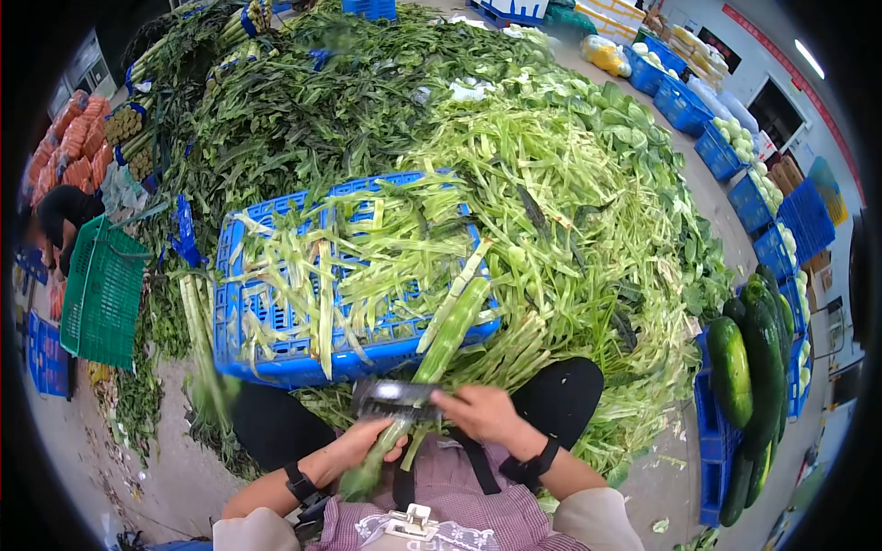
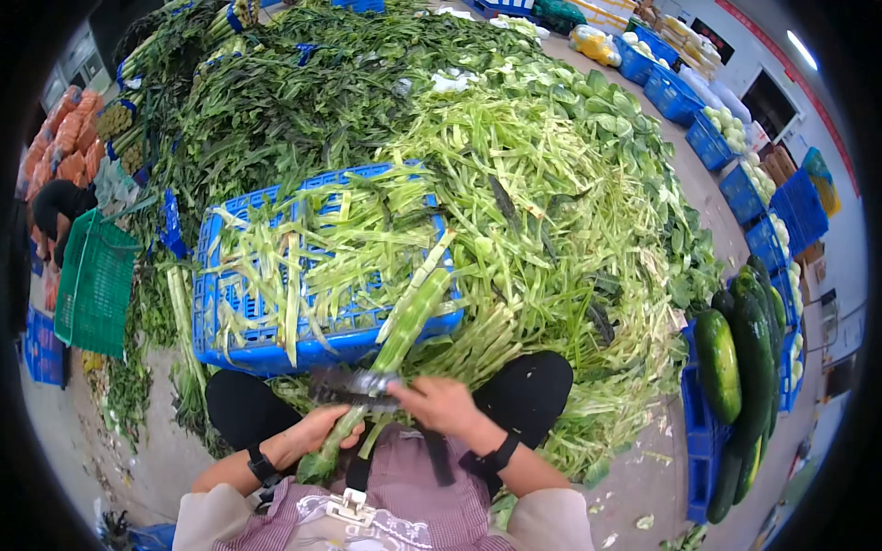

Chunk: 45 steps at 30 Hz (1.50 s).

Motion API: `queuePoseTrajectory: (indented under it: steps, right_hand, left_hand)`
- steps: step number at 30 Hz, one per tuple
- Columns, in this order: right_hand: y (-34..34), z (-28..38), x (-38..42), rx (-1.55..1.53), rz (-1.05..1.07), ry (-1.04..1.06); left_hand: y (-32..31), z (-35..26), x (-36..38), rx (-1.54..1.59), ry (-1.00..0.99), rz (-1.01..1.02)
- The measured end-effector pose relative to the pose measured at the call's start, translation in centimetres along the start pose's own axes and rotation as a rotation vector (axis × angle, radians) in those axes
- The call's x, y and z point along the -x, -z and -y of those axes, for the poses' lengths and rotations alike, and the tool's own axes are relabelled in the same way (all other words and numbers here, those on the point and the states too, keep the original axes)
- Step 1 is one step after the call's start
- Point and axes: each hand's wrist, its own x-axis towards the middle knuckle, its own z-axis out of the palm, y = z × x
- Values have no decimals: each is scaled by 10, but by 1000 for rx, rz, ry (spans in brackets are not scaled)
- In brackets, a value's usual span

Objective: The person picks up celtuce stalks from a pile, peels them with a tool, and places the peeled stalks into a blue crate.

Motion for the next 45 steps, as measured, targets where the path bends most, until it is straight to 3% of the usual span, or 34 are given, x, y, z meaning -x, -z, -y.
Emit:
queuePoseTrajectory:
  steps: [1, 2, 3, 5, 6, 9, 11, 13, 15, 16, 17, 18, 19, 20, 23, 25, 27, 29, 30, 32, 33, 35, 37, 39, 41, 43, 44, 45]
  right_hand:
    - [3, -15, -5, 149, 93, -86]
    - [-4, -50, -9, 232, 68, -326]
    - [5, -82, -7, 117, -281, -459]
    - [11, -133, 0, 190, -265, -943]
    - [15, -140, 7, 191, -473, -782]
    - [10, -87, 10, 25, -485, -614]
    - [7, -30, 6, 137, -158, -388]
    - [12, 12, 6, -115, -90, 10]
    - [0, -4, 1, -33, -4, -51]
    - [-3, -14, -1, 48, 92, -111]
    - [16, -35, -19, 247, 174, -331]
    - [2, -78, -10, 194, -173, -472]
    - [6, -103, -7, 149, -375, -626]
    - [0, -132, 0, 163, -386, -843]
    - [14, -106, 7, 48, -454, -780]
    - [2, -55, 8, -110, -376, -561]
    - [6, 0, 7, -63, -68, -262]
    - [5, 13, 5, -128, -118, 116]
    - [9, 4, 2, -84, -73, 53]
    - [31, -29, -27, 1, 312, -660]
    - [10, -64, -2, 46, -250, -595]
    - [9, -103, 0, 4, -417, -984]
    - [12, -89, 11, -32, -447, -869]
    - [3, -49, 10, -56, -479, -463]
    - [20, 1, 6, -7, -78, -202]
    - [7, 5, 4, -17, -159, 59]
    - [-1, -10, 5, 40, -89, -114]
    - [3, -32, -7, 169, 129, -399]
  left_hand:
    - [0, 1, 4, -5, 6, -1]
    - [-10, -5, 13, 56, -31, 31]
    - [-17, -10, 17, 118, -75, 65]
    - [-23, -11, 21, 107, -78, 95]
    - [-27, -11, 24, 85, -141, 77]
    - [-17, -7, 15, 65, -217, 95]
    - [-10, -9, 8, 141, -136, 105]
    - [-10, -9, 8, 175, -161, 144]
    - [-13, -8, 12, 134, 39, -146]
    - [-11, -9, 17, 20, -98, -2]
    - [-19, -12, 22, 9, -46, -77]
    - [-17, -9, 21, 34, -74, 8]
    - [-15, -6, 19, 56, -102, 94]
    - [-18, -6, 22, 50, -105, 98]
    - [-23, -10, 22, 124, -135, 29]
    - [-14, -7, 19, 105, -156, 164]
    - [-13, -7, 16, 89, -148, 94]
    - [5, 5, 5, 75, -45, 78]
    - [2, 3, 10, 109, -25, 50]
    - [-7, -4, 21, 130, -24, 71]
    - [-9, -6, 23, 155, -33, 96]
    - [-7, -2, 24, 189, -25, 141]
    - [-3, 1, 22, 409, 8, 310]
    - [5, 9, 17, 421, 1, 355]
    - [9, 9, 15, 543, 4, 423]
    - [9, 6, 17, 565, 28, 425]
    - [9, 7, 20, 601, 52, 424]
    - [12, 9, 22, 598, 53, 418]
